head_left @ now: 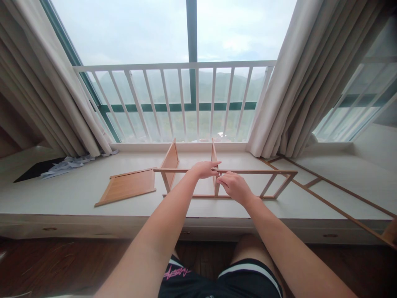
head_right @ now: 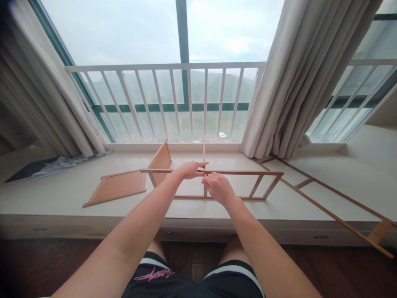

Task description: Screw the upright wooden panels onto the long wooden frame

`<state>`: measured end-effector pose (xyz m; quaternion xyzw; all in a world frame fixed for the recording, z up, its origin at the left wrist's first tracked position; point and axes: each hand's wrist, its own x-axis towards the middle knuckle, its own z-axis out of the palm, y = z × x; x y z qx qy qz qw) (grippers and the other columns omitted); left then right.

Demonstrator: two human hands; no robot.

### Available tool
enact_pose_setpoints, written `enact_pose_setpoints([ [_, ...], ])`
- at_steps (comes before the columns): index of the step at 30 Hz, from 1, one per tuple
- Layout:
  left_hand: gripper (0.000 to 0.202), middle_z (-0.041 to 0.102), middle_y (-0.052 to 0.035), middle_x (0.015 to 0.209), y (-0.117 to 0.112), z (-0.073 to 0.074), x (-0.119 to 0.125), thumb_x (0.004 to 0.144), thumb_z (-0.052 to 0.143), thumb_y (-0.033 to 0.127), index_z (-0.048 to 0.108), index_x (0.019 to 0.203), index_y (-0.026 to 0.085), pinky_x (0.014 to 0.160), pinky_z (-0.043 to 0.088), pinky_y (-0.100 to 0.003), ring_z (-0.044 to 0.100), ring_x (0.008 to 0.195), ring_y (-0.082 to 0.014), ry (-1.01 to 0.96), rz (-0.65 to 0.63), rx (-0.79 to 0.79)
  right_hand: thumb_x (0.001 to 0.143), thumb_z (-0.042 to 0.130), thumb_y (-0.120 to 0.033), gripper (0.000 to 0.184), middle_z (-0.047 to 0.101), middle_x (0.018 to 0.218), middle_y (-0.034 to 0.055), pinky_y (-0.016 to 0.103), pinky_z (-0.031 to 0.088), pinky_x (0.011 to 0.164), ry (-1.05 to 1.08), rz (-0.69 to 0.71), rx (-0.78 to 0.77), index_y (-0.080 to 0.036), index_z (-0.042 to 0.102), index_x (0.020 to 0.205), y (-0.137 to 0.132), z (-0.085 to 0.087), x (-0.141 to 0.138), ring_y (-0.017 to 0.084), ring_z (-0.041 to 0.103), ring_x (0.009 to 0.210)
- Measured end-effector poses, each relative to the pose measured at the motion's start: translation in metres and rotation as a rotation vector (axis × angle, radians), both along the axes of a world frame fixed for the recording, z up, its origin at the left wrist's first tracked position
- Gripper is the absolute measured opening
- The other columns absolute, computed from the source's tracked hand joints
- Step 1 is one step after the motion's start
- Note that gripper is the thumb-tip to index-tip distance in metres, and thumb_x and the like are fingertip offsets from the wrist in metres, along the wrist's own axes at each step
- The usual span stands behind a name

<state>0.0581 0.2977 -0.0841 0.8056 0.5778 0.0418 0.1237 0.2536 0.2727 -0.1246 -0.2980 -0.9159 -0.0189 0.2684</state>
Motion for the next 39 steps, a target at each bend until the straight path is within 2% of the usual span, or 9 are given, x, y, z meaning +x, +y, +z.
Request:
enact_pose_setpoints([
  [15, 0.066, 0.054, 0.0055, 0.136, 0.000, -0.001, -0.001, 0.085, 0.048, 0.058, 0.026, 0.146, 0.044, 0.095, 0.043, -0.033, 0.053, 0.119, -0.0231, 0.004, -0.005, -0.001, 0.094, 0.053, -0.026, 0.020, 0.068, 0.084, 0.0043, 0.030, 0.043, 0.075, 0.099, -0.033, -0.059, -0.023, 0.071, 0.087, -0.004, -0.005, -0.003, 0.019, 0.058, 0.083],
  [19, 0.065, 0.055, 0.0065, 0.135, 0.000, -0.002, -0.001, 0.085, 0.048, 0.057, 0.027, 0.145, 0.044, 0.096, 0.043, -0.033, 0.053, 0.119, -0.0224, -0.019, -0.007, -0.006, 0.093, 0.054, -0.026, 0.019, 0.069, 0.090, 0.0046, 0.032, 0.046, 0.079, 0.222, -0.014, -0.104, -0.023, 0.072, 0.096, -0.006, -0.011, -0.006, 0.020, 0.060, 0.086],
  [25, 0.066, 0.057, 0.0063, 0.132, 0.001, -0.004, -0.001, 0.084, 0.051, 0.055, 0.028, 0.145, 0.044, 0.095, 0.044, -0.033, 0.055, 0.117, -0.0222, -0.010, -0.013, 0.009, 0.093, 0.052, -0.027, 0.025, 0.070, 0.095, 0.0077, 0.035, 0.048, 0.082, 0.375, -0.055, -0.161, -0.022, 0.072, 0.108, -0.011, -0.021, -0.009, 0.022, 0.062, 0.090],
  [28, 0.071, 0.058, 0.0044, 0.132, 0.000, -0.002, -0.001, 0.082, 0.052, 0.060, 0.027, 0.146, 0.042, 0.095, 0.044, -0.032, 0.055, 0.117, -0.0229, 0.002, -0.018, 0.016, 0.093, 0.051, -0.031, 0.028, 0.070, 0.100, 0.0099, 0.039, 0.047, 0.088, 0.563, -0.117, -0.195, -0.021, 0.072, 0.108, -0.019, -0.026, -0.016, 0.024, 0.062, 0.095],
  [30, 0.072, 0.058, 0.0031, 0.131, -0.002, 0.000, 0.000, 0.082, 0.050, 0.064, 0.028, 0.146, 0.041, 0.093, 0.045, -0.032, 0.056, 0.115, -0.0239, 0.013, -0.013, 0.026, 0.093, 0.050, -0.036, 0.030, 0.069, 0.104, 0.0100, 0.040, 0.045, 0.094, 0.757, -0.159, -0.285, -0.020, 0.073, 0.105, -0.025, -0.031, -0.026, 0.024, 0.062, 0.100],
  [33, 0.069, 0.060, 0.0014, 0.129, -0.006, 0.001, 0.001, 0.083, 0.049, 0.061, 0.027, 0.146, 0.042, 0.090, 0.046, -0.033, 0.059, 0.111, -0.0249, 0.053, -0.010, 0.055, 0.090, 0.054, -0.044, 0.034, 0.070, 0.106, 0.0084, 0.038, 0.045, 0.093, 1.098, -0.225, -0.561, -0.019, 0.074, 0.101, -0.035, -0.040, -0.047, 0.023, 0.063, 0.101],
  [36, 0.067, 0.061, 0.0004, 0.127, -0.008, 0.000, 0.002, 0.085, 0.048, 0.059, 0.024, 0.146, 0.043, 0.087, 0.047, -0.034, 0.061, 0.108, -0.0252, 0.095, 0.000, 0.076, 0.081, 0.062, -0.052, 0.042, 0.071, 0.102, 0.0088, 0.032, 0.051, 0.075, 1.439, -0.349, -0.877, -0.017, 0.073, 0.100, -0.041, -0.045, -0.069, 0.021, 0.066, 0.088],
  [39, 0.066, 0.060, 0.0008, 0.129, -0.009, 0.000, 0.002, 0.086, 0.046, 0.059, 0.024, 0.147, 0.043, 0.088, 0.047, -0.033, 0.060, 0.110, -0.0241, 0.106, 0.022, 0.072, 0.074, 0.069, -0.055, 0.048, 0.070, 0.101, 0.0103, 0.027, 0.051, 0.061, 1.650, -0.359, -1.067, -0.016, 0.071, 0.102, -0.043, -0.043, -0.082, 0.018, 0.065, 0.078],
])
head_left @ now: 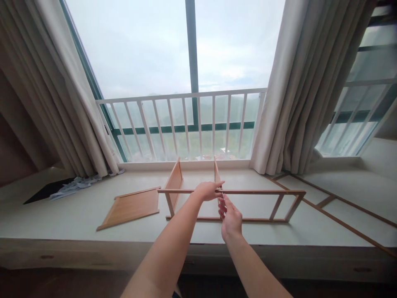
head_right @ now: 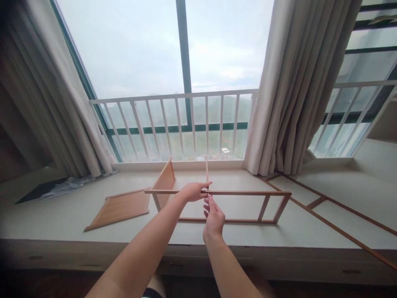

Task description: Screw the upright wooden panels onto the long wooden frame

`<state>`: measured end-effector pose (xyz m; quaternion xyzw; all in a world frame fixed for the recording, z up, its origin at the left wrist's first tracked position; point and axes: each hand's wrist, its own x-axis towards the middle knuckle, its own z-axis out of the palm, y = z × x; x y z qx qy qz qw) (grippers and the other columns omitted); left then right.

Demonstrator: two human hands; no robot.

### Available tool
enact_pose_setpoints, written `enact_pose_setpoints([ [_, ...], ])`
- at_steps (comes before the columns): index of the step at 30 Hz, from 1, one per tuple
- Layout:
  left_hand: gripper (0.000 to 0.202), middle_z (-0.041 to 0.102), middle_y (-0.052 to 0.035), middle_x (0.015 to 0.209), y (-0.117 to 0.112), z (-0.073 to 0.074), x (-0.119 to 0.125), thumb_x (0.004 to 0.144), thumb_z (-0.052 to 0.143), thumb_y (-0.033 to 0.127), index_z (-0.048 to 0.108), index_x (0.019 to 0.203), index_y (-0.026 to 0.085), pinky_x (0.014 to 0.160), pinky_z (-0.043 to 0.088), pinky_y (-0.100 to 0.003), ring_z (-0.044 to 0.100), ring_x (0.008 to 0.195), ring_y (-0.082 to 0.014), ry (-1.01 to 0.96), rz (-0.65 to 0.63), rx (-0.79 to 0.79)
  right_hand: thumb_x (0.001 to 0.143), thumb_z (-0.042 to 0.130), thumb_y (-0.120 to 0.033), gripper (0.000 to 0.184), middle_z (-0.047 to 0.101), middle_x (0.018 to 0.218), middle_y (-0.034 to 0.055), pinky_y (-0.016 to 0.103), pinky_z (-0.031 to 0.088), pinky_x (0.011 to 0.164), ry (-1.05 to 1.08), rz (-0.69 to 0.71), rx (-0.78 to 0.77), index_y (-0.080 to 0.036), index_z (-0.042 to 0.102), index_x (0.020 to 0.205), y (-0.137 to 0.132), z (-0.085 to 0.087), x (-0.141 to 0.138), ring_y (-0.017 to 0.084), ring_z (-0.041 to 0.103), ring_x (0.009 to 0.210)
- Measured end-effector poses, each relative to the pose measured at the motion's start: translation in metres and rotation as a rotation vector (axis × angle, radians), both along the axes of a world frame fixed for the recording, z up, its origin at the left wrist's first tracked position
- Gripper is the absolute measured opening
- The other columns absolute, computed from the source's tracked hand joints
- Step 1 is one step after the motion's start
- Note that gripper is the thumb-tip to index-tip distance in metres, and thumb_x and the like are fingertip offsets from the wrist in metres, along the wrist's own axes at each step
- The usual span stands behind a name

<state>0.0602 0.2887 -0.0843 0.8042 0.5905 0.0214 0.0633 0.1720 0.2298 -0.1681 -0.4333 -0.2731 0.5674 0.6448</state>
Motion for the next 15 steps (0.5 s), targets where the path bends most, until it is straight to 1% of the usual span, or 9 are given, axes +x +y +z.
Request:
enact_pose_setpoints([
  [2, 0.065, 0.060, 0.0013, 0.130, 0.000, 0.000, 0.000, 0.087, 0.046, 0.059, 0.024, 0.146, 0.044, 0.089, 0.047, -0.032, 0.060, 0.111, -0.0236, 0.000, 0.008, -0.008, 0.073, 0.070, -0.054, 0.048, 0.070, 0.099, 0.0098, 0.026, 0.052, 0.060, 0.052, 0.014, -0.001, -0.016, 0.070, 0.103, -0.001, 0.002, -0.001, 0.017, 0.065, 0.076],
  [5, 0.064, 0.060, 0.0024, 0.129, 0.000, 0.000, 0.000, 0.086, 0.047, 0.058, 0.027, 0.145, 0.045, 0.090, 0.046, -0.033, 0.059, 0.112, -0.0238, -0.016, 0.005, -0.003, 0.075, 0.067, -0.053, 0.045, 0.069, 0.096, 0.0063, 0.026, 0.053, 0.061, 0.049, 0.051, 0.042, -0.020, 0.069, 0.106, -0.001, 0.002, 0.003, 0.015, 0.064, 0.073],
  [8, 0.062, 0.060, 0.0040, 0.129, 0.000, 0.000, -0.001, 0.085, 0.049, 0.057, 0.030, 0.143, 0.045, 0.091, 0.046, -0.033, 0.058, 0.114, -0.0238, -0.049, -0.006, 0.013, 0.075, 0.069, -0.050, 0.043, 0.068, 0.094, 0.0034, 0.026, 0.054, 0.061, 0.112, 0.130, 0.057, -0.022, 0.069, 0.107, -0.001, 0.002, 0.010, 0.014, 0.063, 0.071],
  [10, 0.062, 0.061, 0.0040, 0.128, 0.000, 0.000, -0.002, 0.085, 0.049, 0.057, 0.031, 0.143, 0.045, 0.090, 0.046, -0.032, 0.058, 0.114, -0.0235, -0.064, -0.013, 0.021, 0.072, 0.072, -0.049, 0.042, 0.068, 0.095, 0.0039, 0.025, 0.054, 0.061, 0.146, 0.177, 0.067, -0.021, 0.070, 0.103, 0.000, 0.003, 0.015, 0.013, 0.062, 0.072],
  [12, 0.061, 0.061, 0.0037, 0.127, -0.001, 0.000, -0.002, 0.086, 0.049, 0.056, 0.032, 0.143, 0.044, 0.090, 0.047, -0.032, 0.059, 0.112, -0.0229, -0.070, -0.026, 0.032, 0.072, 0.074, -0.049, 0.041, 0.067, 0.096, 0.0053, 0.025, 0.054, 0.061, 0.127, 0.198, 0.093, -0.019, 0.071, 0.099, 0.001, 0.006, 0.020, 0.013, 0.061, 0.072],
  [15, 0.060, 0.062, 0.0033, 0.125, -0.002, 0.000, -0.003, 0.086, 0.049, 0.055, 0.033, 0.142, 0.042, 0.088, 0.047, -0.031, 0.060, 0.109, -0.0224, -0.061, -0.039, 0.040, 0.075, 0.070, -0.053, 0.041, 0.067, 0.093, 0.0059, 0.027, 0.054, 0.059, 0.014, 0.263, 0.154, -0.018, 0.071, 0.096, 0.007, 0.010, 0.030, 0.015, 0.060, 0.071],
])
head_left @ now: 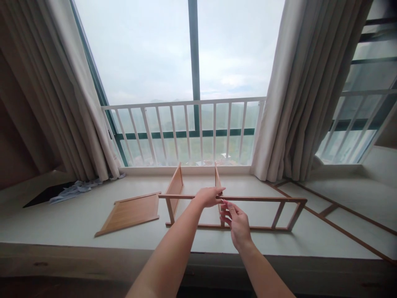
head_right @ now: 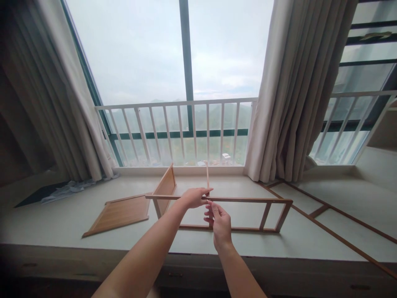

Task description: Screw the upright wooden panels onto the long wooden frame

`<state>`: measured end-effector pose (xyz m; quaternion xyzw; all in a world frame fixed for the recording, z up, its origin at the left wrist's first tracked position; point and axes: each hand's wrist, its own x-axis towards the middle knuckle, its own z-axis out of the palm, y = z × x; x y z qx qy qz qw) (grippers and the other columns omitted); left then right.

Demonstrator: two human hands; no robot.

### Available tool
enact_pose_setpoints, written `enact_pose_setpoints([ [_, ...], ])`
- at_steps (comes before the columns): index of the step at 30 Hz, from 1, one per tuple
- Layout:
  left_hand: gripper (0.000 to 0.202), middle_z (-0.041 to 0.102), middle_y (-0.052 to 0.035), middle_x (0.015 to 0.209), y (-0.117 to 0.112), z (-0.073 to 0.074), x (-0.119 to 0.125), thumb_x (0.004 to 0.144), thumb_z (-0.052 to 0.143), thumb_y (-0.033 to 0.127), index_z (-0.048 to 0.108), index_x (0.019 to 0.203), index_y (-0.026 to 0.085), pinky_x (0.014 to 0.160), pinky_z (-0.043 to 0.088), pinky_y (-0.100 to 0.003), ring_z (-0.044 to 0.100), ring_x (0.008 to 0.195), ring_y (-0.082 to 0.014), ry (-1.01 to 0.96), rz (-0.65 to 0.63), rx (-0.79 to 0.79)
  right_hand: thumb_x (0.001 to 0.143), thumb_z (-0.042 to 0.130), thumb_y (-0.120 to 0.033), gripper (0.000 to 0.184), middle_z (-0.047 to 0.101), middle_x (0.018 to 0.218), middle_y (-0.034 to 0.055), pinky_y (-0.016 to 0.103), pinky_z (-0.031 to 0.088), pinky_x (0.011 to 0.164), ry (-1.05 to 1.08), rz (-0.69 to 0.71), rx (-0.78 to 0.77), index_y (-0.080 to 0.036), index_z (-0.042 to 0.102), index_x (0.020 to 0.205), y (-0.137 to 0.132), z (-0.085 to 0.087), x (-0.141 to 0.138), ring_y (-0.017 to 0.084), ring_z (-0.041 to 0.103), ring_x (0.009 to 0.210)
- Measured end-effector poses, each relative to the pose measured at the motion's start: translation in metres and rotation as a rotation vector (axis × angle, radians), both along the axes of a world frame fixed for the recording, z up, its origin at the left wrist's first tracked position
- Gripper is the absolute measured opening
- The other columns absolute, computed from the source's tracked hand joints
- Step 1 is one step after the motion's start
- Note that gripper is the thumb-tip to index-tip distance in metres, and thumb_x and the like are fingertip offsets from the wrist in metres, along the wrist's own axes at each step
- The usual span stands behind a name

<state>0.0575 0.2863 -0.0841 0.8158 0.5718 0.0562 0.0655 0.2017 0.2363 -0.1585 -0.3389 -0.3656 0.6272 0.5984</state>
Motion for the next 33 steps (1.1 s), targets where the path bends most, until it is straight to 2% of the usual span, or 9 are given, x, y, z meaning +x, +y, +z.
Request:
enact_pose_setpoints([
  [3, 0.059, 0.063, 0.0030, 0.123, 0.001, -0.001, 0.000, 0.085, 0.049, 0.054, 0.034, 0.142, 0.043, 0.085, 0.048, -0.031, 0.062, 0.105, -0.0223, 0.011, 0.012, 0.002, 0.080, 0.062, -0.057, 0.043, 0.067, 0.088, 0.0066, 0.029, 0.053, 0.055, -0.230, 0.075, 0.127, -0.017, 0.070, 0.095, 0.007, 0.002, 0.012, 0.017, 0.061, 0.070],
  [5, 0.060, 0.063, 0.0033, 0.123, 0.003, -0.002, 0.000, 0.084, 0.050, 0.054, 0.034, 0.142, 0.043, 0.085, 0.048, -0.031, 0.062, 0.105, -0.0224, 0.010, 0.014, 0.005, 0.084, 0.059, -0.055, 0.041, 0.068, 0.088, 0.0074, 0.030, 0.052, 0.057, -0.455, 0.082, 0.269, -0.017, 0.070, 0.095, 0.011, 0.003, 0.020, 0.019, 0.061, 0.070],
  [9, 0.062, 0.064, 0.0040, 0.122, 0.006, -0.006, -0.001, 0.083, 0.051, 0.056, 0.034, 0.142, 0.044, 0.085, 0.048, -0.032, 0.061, 0.105, -0.0233, 0.012, 0.007, 0.012, 0.091, 0.052, -0.044, 0.030, 0.068, 0.092, 0.0074, 0.034, 0.050, 0.070, -0.854, 0.038, 0.607, -0.021, 0.071, 0.093, 0.014, 0.006, 0.033, 0.022, 0.062, 0.082],
  [12, 0.063, 0.065, 0.0035, 0.119, 0.006, -0.008, 0.000, 0.083, 0.050, 0.058, 0.033, 0.142, 0.044, 0.085, 0.048, -0.033, 0.062, 0.105, -0.0241, 0.017, 0.013, 0.017, 0.094, 0.048, -0.036, 0.026, 0.068, 0.093, 0.0064, 0.034, 0.047, 0.079, -1.041, 0.001, 0.770, -0.022, 0.070, 0.091, 0.014, 0.011, 0.039, 0.022, 0.062, 0.086],
  [16, 0.064, 0.066, 0.0031, 0.117, 0.004, -0.006, 0.001, 0.083, 0.051, 0.057, 0.033, 0.143, 0.043, 0.085, 0.047, -0.031, 0.062, 0.105, -0.0234, 0.023, 0.031, 0.011, 0.096, 0.045, -0.032, 0.025, 0.067, 0.092, 0.0043, 0.029, 0.044, 0.080, -1.200, -0.032, 0.824, -0.023, 0.068, 0.092, 0.013, 0.017, 0.045, 0.019, 0.061, 0.085],
  [23, 0.062, 0.067, 0.0038, 0.116, -0.001, -0.001, 0.002, 0.084, 0.050, 0.058, 0.034, 0.142, 0.043, 0.085, 0.047, -0.030, 0.061, 0.105, -0.0228, 0.009, 0.024, -0.001, 0.097, 0.047, -0.031, 0.024, 0.067, 0.090, 0.0024, 0.026, 0.041, 0.075, -1.355, -0.071, 0.835, -0.023, 0.068, 0.088, 0.013, 0.022, 0.044, 0.017, 0.061, 0.084],
  [33, 0.061, 0.064, 0.0044, 0.121, -0.001, 0.001, 0.003, 0.084, 0.050, 0.056, 0.036, 0.141, 0.041, 0.085, 0.046, -0.027, 0.061, 0.106, -0.0211, -0.001, 0.016, -0.006, 0.097, 0.048, -0.029, 0.023, 0.066, 0.090, 0.0022, 0.025, 0.040, 0.075, -1.389, -0.082, 0.855, -0.024, 0.069, 0.092, 0.014, 0.025, 0.044, 0.016, 0.061, 0.086],
])
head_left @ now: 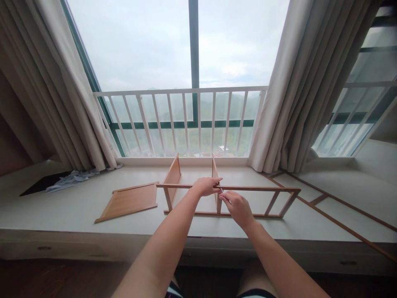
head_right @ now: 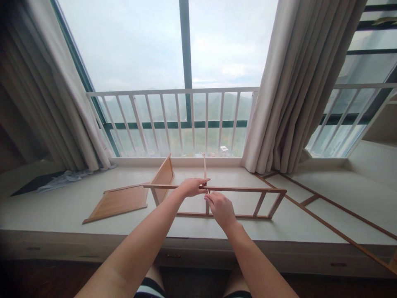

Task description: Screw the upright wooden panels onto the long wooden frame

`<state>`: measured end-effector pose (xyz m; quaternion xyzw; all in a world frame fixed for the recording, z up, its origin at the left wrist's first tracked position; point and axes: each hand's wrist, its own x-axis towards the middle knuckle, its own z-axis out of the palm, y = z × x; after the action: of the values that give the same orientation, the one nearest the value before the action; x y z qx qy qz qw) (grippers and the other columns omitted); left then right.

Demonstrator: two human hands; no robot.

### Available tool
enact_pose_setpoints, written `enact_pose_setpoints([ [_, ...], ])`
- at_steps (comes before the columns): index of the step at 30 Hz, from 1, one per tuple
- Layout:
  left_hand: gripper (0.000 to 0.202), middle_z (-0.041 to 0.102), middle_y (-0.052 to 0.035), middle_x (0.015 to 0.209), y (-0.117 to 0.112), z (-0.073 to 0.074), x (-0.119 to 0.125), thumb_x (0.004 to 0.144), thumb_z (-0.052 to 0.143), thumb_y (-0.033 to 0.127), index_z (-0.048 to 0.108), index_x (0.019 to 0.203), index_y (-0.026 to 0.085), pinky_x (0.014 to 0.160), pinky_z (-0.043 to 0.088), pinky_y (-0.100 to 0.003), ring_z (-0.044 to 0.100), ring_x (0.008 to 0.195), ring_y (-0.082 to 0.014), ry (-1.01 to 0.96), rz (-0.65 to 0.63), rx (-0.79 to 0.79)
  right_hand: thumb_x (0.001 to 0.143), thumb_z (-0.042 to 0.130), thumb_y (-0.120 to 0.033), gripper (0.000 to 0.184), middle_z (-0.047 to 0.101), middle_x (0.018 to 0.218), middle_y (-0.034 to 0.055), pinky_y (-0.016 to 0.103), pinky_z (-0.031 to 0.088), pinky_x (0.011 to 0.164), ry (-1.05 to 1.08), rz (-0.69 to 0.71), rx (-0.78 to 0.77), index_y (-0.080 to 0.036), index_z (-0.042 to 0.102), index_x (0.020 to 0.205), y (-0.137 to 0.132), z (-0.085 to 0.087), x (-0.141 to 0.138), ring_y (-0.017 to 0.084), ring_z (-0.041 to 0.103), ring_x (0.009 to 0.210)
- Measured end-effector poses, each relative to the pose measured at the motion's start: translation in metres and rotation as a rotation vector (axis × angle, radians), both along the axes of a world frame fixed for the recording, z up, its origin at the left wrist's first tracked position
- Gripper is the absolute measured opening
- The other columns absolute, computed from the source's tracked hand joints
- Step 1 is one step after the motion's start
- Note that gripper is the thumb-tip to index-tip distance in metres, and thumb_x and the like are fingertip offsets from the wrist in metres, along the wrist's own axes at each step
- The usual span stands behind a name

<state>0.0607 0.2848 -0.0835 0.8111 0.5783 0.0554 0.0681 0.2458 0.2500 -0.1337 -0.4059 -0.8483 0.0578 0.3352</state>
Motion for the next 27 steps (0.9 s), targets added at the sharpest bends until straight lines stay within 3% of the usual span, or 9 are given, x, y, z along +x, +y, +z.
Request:
enact_pose_setpoints([
  [20, 0.062, 0.062, 0.0053, 0.124, 0.0066, -0.0032, -0.0010, 0.086, 0.049, 0.051, 0.030, 0.144, 0.044, 0.084, 0.046, -0.028, 0.060, 0.105, -0.0205, -0.001, -0.023, -0.028, 0.098, 0.046, -0.032, 0.024, 0.064, 0.087, 0.0010, 0.025, 0.034, 0.066, -0.172, -0.031, 0.085, -0.025, 0.068, 0.091, -0.0042, 0.0077, -0.0060, 0.015, 0.056, 0.084],
  [27, 0.063, 0.061, 0.0069, 0.126, 0.0098, -0.0075, -0.0026, 0.086, 0.048, 0.054, 0.028, 0.144, 0.046, 0.086, 0.045, -0.029, 0.059, 0.106, -0.0209, -0.005, -0.028, -0.032, 0.098, 0.045, -0.032, 0.026, 0.064, 0.086, 0.0025, 0.025, 0.034, 0.066, -0.133, -0.052, 0.080, -0.024, 0.068, 0.089, -0.0030, 0.0041, -0.0091, 0.016, 0.056, 0.084],
])
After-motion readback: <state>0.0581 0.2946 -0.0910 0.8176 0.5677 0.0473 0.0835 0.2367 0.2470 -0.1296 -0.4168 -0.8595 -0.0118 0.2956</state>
